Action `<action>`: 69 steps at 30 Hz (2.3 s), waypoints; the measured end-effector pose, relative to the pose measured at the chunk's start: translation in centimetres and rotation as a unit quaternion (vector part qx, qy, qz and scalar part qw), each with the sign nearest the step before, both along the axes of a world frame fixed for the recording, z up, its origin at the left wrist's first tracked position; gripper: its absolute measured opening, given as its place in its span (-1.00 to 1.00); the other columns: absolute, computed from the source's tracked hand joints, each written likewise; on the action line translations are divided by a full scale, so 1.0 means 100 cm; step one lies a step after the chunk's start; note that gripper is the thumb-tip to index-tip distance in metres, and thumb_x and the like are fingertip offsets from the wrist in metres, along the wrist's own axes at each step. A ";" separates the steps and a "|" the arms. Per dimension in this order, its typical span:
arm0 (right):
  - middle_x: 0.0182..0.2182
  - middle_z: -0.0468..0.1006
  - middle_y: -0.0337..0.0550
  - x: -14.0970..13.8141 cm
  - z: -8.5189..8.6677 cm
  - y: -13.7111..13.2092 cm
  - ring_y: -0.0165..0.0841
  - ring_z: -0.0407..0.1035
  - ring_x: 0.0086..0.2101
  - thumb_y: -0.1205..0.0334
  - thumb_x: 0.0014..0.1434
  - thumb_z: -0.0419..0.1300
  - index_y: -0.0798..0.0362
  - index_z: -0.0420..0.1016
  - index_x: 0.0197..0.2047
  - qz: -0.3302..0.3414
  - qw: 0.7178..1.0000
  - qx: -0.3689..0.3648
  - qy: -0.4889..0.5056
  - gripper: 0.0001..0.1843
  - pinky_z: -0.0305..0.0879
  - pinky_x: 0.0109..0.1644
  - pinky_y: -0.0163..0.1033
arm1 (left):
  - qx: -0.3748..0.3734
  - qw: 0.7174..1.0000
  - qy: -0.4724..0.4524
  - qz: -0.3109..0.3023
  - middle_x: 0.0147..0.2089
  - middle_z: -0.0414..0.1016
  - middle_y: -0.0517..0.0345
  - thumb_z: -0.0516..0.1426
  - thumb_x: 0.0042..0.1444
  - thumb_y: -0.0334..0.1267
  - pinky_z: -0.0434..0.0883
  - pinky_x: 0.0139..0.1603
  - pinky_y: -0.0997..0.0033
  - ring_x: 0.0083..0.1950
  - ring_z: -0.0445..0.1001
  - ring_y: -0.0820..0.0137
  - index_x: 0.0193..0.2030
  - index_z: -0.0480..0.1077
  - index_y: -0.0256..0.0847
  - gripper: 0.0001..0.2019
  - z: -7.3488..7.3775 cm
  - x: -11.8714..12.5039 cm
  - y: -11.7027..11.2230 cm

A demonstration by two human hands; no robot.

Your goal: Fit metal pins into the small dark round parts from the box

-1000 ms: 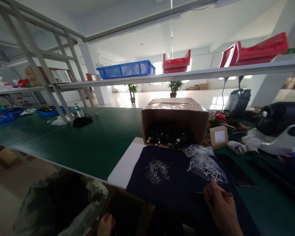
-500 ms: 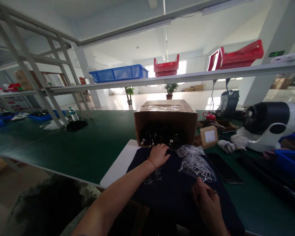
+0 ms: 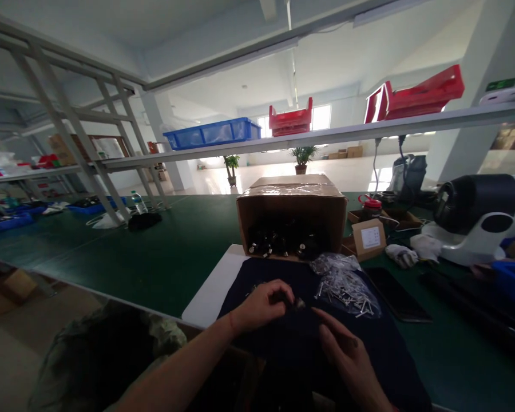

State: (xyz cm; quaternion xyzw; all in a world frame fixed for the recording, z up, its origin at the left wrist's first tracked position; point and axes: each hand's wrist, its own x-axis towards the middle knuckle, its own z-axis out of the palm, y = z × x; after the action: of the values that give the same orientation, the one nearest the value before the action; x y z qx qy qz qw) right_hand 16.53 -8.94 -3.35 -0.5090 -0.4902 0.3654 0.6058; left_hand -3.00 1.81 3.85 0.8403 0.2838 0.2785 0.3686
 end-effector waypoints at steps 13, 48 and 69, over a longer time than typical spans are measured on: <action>-0.35 0.57 -0.14 -0.059 0.005 -0.034 -0.33 0.46 -0.38 -0.09 0.30 0.21 -0.07 0.60 0.01 0.289 0.923 0.073 -0.244 -0.64 0.33 -0.32 -0.32 | -0.528 0.744 -0.408 0.020 0.02 0.58 -0.03 0.43 -0.08 -0.10 0.37 0.02 0.36 -0.03 0.54 0.27 0.07 0.52 -0.14 -0.46 -0.092 -0.075 -0.132; -0.41 0.45 -0.16 -0.022 0.010 0.054 -0.32 0.38 -0.39 0.45 0.29 0.13 0.04 0.55 -0.33 0.179 0.755 0.153 -0.612 -0.77 0.20 -0.31 -0.24 | -0.541 0.678 -0.492 0.066 0.07 0.58 -0.21 0.26 0.16 -0.21 0.45 -0.01 0.30 -0.04 0.61 0.20 0.10 0.48 -0.29 -0.62 -0.096 -0.079 -0.130; -0.32 0.53 -0.17 -0.031 0.015 0.053 -0.34 0.50 -0.35 0.37 0.28 0.17 0.00 0.62 -0.24 0.149 0.791 0.017 -0.593 -0.82 0.29 -0.32 -0.30 | -0.545 0.677 -0.490 0.074 0.03 0.61 -0.22 0.26 0.17 -0.22 0.48 -0.04 0.29 -0.06 0.62 0.19 0.09 0.50 -0.32 -0.63 -0.095 -0.070 -0.131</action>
State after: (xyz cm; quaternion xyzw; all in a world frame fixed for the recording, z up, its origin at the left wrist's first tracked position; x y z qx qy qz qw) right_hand 13.41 -3.59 -1.83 -0.5362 -0.8290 0.0692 0.1427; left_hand -9.99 -11.32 -5.70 0.2107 0.2251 0.4725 0.8256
